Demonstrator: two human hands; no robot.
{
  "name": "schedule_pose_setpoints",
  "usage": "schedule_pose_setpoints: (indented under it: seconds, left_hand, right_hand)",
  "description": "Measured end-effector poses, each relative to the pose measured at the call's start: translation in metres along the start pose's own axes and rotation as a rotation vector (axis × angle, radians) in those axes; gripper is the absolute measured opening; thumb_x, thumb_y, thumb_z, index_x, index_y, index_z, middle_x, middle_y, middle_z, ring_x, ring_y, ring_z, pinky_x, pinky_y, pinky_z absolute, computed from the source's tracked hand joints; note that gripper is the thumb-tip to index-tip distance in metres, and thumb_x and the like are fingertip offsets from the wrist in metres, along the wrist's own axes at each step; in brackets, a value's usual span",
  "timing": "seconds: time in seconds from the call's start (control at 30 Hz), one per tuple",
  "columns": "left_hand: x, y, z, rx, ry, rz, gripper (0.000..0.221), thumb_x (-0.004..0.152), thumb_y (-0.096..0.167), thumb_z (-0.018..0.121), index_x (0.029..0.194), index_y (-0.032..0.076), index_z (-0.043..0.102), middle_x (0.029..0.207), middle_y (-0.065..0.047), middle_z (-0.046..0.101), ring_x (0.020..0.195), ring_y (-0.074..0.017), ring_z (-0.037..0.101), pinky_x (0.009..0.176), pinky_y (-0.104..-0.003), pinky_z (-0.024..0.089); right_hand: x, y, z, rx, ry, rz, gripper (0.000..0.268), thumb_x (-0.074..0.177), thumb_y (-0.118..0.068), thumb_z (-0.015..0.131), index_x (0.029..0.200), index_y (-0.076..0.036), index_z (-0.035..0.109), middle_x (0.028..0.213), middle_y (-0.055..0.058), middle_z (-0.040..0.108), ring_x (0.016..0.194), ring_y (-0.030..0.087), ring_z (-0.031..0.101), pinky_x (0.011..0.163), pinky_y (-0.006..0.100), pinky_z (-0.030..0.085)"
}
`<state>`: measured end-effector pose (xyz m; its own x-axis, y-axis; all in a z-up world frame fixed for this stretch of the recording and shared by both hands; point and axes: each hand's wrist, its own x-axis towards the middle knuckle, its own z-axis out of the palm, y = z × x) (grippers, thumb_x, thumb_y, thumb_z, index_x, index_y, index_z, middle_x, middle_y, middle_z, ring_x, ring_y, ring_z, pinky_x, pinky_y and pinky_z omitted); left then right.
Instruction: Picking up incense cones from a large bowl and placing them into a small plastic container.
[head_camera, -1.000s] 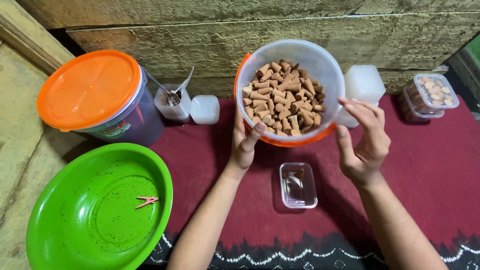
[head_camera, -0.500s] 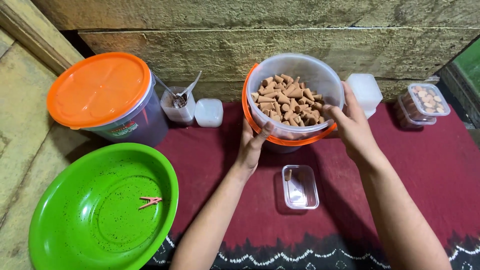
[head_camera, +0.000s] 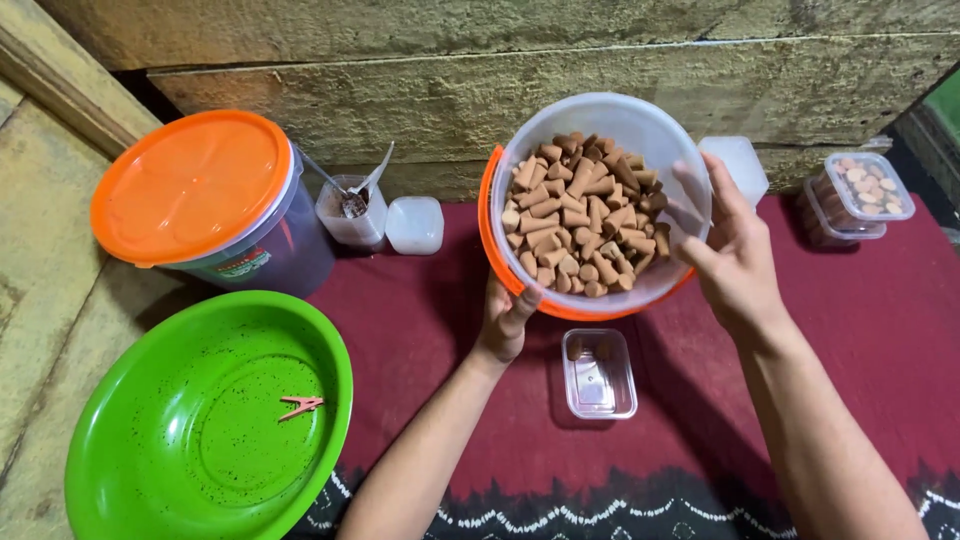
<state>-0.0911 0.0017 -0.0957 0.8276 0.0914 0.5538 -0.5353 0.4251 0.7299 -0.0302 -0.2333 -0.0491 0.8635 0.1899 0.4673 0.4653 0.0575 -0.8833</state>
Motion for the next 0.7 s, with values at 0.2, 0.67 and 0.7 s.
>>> schedule_pose_setpoints:
  seconds: [0.2, 0.67, 0.7]
  left_hand:
    - [0.002, -0.002, -0.002, 0.005, -0.023, -0.014, 0.037, 0.094, 0.028, 0.070, 0.119, 0.008, 0.052, 0.097, -0.002, 0.056, 0.089, -0.0103, 0.058, 0.076, -0.032, 0.059]
    - [-0.001, -0.001, 0.014, -0.065, -0.045, 0.007, 0.045, 0.094, 0.022, 0.071, 0.127, -0.002, 0.053, 0.101, -0.009, 0.060, 0.086, -0.0126, 0.058, 0.071, -0.033, 0.059]
    - [-0.004, 0.004, 0.022, -0.094, -0.027, -0.009, 0.047, 0.093, 0.023, 0.072, 0.128, -0.002, 0.053, 0.102, -0.009, 0.060, 0.086, -0.0125, 0.059, 0.072, -0.033, 0.060]
  right_hand:
    - [-0.014, 0.015, -0.009, 0.033, -0.058, -0.039, 0.095, 0.079, 0.027, 0.045, 0.165, -0.007, 0.021, 0.162, 0.025, 0.036, 0.139, 0.033, 0.043, 0.104, 0.049, 0.047]
    - [-0.011, -0.013, 0.005, -1.079, 0.107, -0.658, 0.057, 0.089, -0.014, 0.084, 0.140, -0.005, 0.061, 0.138, 0.019, 0.059, 0.120, 0.041, 0.053, 0.099, 0.053, 0.034]
    - [-0.010, -0.010, 0.006, -1.279, 0.142, -0.760, 0.044, 0.085, -0.020, 0.088, 0.128, -0.020, 0.077, 0.127, 0.003, 0.071, 0.106, 0.027, 0.060, 0.087, 0.041, 0.036]
